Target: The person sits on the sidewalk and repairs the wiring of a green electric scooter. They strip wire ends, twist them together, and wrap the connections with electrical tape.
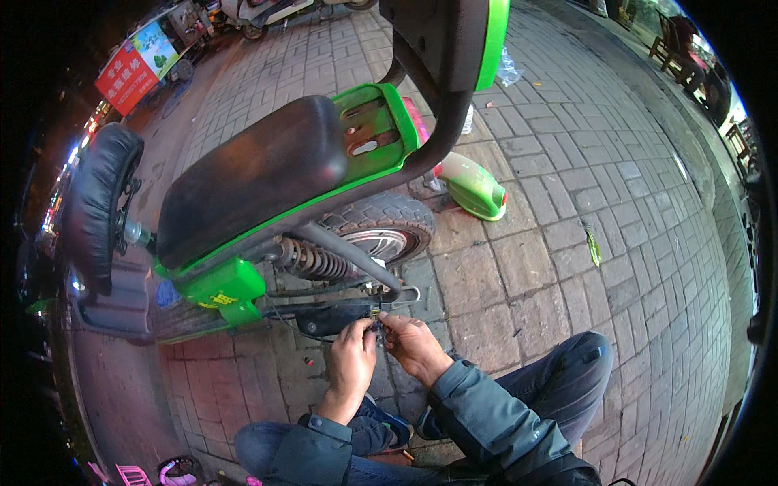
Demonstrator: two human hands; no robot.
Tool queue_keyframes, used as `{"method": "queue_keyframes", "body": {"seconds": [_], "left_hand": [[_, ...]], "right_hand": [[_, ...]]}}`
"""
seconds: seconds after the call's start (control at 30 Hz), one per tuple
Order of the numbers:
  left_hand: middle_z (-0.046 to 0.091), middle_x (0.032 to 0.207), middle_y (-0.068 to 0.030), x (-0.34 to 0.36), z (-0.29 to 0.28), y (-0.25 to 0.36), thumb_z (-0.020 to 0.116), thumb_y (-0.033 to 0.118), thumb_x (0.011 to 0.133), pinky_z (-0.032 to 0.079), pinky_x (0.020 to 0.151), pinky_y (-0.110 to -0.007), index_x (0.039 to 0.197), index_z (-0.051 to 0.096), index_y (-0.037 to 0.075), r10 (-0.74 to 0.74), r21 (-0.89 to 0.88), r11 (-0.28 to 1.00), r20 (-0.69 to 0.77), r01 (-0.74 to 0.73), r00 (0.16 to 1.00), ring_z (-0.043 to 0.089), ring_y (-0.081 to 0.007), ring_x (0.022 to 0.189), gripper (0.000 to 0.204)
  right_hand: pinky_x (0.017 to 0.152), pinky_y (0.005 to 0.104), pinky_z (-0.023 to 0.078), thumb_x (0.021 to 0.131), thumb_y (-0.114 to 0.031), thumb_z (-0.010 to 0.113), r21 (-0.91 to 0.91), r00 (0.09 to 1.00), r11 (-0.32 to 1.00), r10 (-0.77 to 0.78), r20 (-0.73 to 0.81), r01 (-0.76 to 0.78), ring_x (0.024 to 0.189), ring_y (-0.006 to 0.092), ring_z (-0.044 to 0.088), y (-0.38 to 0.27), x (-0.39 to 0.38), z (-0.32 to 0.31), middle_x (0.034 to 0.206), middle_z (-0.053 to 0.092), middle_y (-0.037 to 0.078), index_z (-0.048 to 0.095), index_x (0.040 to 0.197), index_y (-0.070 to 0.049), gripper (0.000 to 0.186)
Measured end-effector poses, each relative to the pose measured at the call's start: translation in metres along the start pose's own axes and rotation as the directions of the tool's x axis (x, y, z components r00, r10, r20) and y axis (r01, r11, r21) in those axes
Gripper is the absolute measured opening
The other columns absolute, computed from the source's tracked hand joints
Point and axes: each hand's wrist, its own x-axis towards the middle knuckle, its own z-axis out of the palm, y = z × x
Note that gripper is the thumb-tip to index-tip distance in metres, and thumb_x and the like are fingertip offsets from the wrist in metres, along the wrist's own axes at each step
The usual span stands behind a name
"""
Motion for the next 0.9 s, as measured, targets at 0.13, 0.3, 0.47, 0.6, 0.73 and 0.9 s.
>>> {"method": "queue_keyframes", "body": {"seconds": [0.13,0.3,0.47,0.6,0.73,0.9], "left_hand": [[0.074,0.092,-0.0178,-0.001,0.003,0.004,0.071,0.012,0.093,0.058,0.068,-0.04,0.103,0.069,0.003,0.013,-0.029,0.999,-0.095,-0.016,0.995,0.073,-0.0358,0.082,0.013],[0.075,0.081,-0.0123,0.003,0.008,0.001,0.069,0.01,0.095,0.057,0.067,-0.032,0.096,0.069,-0.001,-0.318,-0.348,0.891,-0.019,0.292,0.948,0.075,-0.0215,0.074,0.011],[0.076,0.081,-0.0096,0.005,0.01,-0.007,0.071,0.009,0.094,0.056,0.068,-0.029,0.09,0.07,-0.003,-0.451,-0.467,0.779,0.047,0.419,0.891,0.074,-0.0141,0.074,0.013],[0.076,0.081,-0.0102,0.007,0.009,-0.004,0.072,0.008,0.093,0.056,0.067,-0.03,0.091,0.069,-0.003,-0.427,-0.466,0.797,0.015,0.384,0.904,0.074,-0.0152,0.073,0.012],[0.075,0.08,-0.0133,0.002,0.007,0.008,0.07,0.006,0.094,0.056,0.062,-0.035,0.098,0.064,0.002,-0.35,-0.417,0.866,-0.111,0.276,0.93,0.075,-0.0223,0.072,0.009],[0.072,0.086,-0.017,-0.002,0.005,0.012,0.069,0.006,0.093,0.056,0.064,-0.041,0.103,0.064,0.006,-0.099,-0.145,0.986,-0.12,0.081,0.988,0.073,-0.036,0.076,0.011]], "right_hand": [[0.055,0.0248,0.035,0.097,-0.021,0.071,0.022,1.0,1.0,0.01,0.009,-0.011,0.06,0.0082,0.042,-0.003,0.0,-0.002,0.07,0.048,-0.004,0.064,0.082,-0.011,0.019],[0.056,0.0237,0.036,0.097,-0.02,0.07,0.039,1.0,0.999,0.008,-0.004,-0.007,0.061,0.0082,0.044,0.002,-0.004,0.0,0.071,0.05,-0.004,0.065,0.082,-0.011,0.018],[0.06,0.0225,0.04,0.096,-0.018,0.071,0.074,0.998,0.997,-0.022,0.059,0.018,0.065,0.0078,0.049,0.007,-0.004,0.002,0.076,0.058,-0.003,0.068,0.086,-0.008,0.014],[0.062,0.0231,0.042,0.093,-0.016,0.073,-0.152,0.988,0.979,-0.125,0.091,0.138,0.068,0.0069,0.054,0.007,-0.004,0.004,0.081,0.067,-0.001,0.072,0.09,-0.005,0.012],[0.063,0.0235,0.042,0.091,-0.014,0.074,-0.181,0.982,0.967,-0.187,-0.011,0.182,0.069,0.0071,0.056,0.009,-0.004,0.01,0.082,0.07,0.0,0.074,0.089,-0.004,0.01],[0.059,0.0244,0.042,0.089,-0.013,0.075,-0.231,0.961,0.946,-0.256,-0.103,0.228,0.065,0.0078,0.055,0.012,0.001,0.013,0.08,0.069,-0.002,0.074,0.087,-0.004,0.01]]}}
